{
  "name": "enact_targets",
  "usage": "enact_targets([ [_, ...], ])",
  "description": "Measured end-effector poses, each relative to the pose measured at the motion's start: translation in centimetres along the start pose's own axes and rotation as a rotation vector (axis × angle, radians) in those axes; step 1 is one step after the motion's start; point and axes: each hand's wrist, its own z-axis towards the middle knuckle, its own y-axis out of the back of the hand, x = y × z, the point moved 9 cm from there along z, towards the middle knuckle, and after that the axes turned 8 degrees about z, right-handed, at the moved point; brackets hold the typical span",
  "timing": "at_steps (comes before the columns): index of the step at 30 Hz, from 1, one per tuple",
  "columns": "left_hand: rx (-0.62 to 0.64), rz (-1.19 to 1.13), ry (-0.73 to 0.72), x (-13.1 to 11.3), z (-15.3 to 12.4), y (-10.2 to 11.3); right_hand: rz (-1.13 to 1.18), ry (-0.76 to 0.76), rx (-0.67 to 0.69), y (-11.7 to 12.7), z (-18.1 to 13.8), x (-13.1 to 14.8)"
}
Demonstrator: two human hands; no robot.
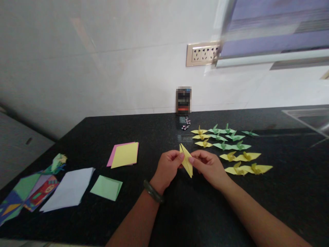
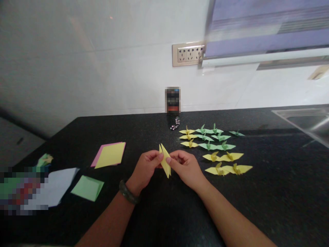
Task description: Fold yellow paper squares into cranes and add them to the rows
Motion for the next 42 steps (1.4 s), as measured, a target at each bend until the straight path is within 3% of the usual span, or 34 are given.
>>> enact_targets([
  [5, 0.061, -0.022, 0.036, 0.0, -0.3, -0.8, 0.156, -0.03, -0.076, 0.6, 0.2, -1.0],
  [8, 0.117, -0.04, 0.035, 0.0, -0.4, -1.2, 0.226, -0.06, -0.037, 0.2, 0.2, -1.6],
  [13, 0.038, -0.092, 0.066, 0.5, -0.2, -0.3, 0.191, -0.046, 0.03, -0.4, 0.1, -1.1],
  [25, 0.144, -0.156, 0.067, 0.6, -0.2, -1.2, 0.103, 0.006, 0.062, -0.2, 0.0, -0.4],
  [34, 0.103, -0.176, 0.106, 1.1, -0.1, -1.1, 0.094, -0.001, 0.076, -0.3, 0.1, -0.4],
  [42, 0.122, -0.192, 0.054, 0.3, -0.3, -1.3, 0.018, -0.004, 0.038, 0.1, 0.1, -0.1],
])
